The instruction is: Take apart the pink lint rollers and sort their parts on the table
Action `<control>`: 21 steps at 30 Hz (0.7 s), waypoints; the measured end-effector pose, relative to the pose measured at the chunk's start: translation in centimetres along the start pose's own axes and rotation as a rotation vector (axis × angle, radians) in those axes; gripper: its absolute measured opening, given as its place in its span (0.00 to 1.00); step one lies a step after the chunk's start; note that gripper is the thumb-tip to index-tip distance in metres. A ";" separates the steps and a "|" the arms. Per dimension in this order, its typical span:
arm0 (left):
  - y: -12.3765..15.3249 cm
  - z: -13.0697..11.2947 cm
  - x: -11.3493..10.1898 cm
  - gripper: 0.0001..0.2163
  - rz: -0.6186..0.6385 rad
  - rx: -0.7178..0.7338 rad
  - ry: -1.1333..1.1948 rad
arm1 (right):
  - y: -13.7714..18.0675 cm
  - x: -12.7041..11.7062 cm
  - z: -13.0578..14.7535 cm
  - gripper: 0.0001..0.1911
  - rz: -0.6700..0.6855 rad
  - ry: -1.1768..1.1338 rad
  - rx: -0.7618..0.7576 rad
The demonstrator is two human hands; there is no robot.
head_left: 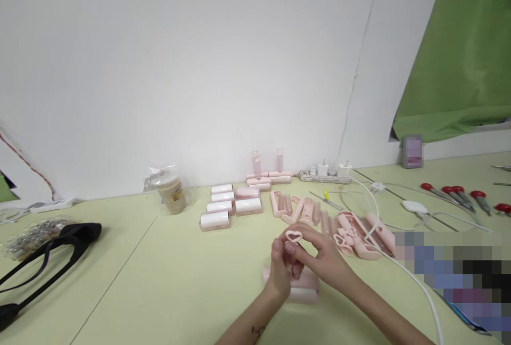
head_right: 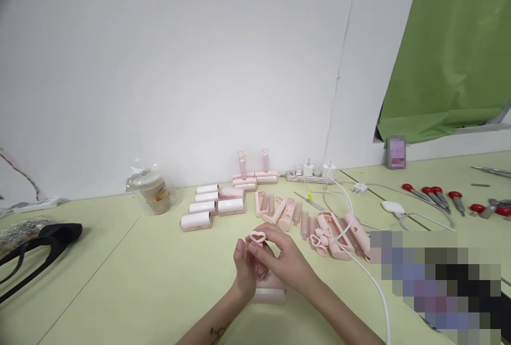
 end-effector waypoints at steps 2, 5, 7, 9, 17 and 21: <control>0.1 0.3 -0.3 0.27 -0.023 0.008 -0.013 | 0.1 0.2 -0.3 0.09 -0.042 -0.003 0.016; 0.3 0.4 -0.5 0.26 -0.040 -0.001 -0.038 | 0.4 0.9 -0.9 0.13 -0.050 -0.056 0.086; 0.7 0.5 -0.7 0.26 -0.068 -0.028 -0.046 | 0.6 1.4 -1.3 0.14 -0.036 -0.086 0.133; 1.2 1.1 -1.2 0.26 -0.129 -0.090 -0.043 | 0.9 1.7 -1.3 0.14 -0.047 -0.081 0.145; 1.3 1.5 -2.0 0.22 -0.154 -0.069 -0.019 | 1.2 1.6 -0.6 0.14 -0.144 -0.004 0.057; 0.9 1.4 -1.7 0.22 -0.080 -0.080 -0.001 | 0.9 2.0 -1.8 0.15 -0.047 -0.166 0.106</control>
Point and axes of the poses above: each hand's wrist, its own y-axis away from the middle knuckle, its own x-axis out of the palm, z = x × y, the point moved 8 cm from there along -y, towards the middle knuckle, and after that the axes turned 12 degrees about z, right-handed, at the moved point
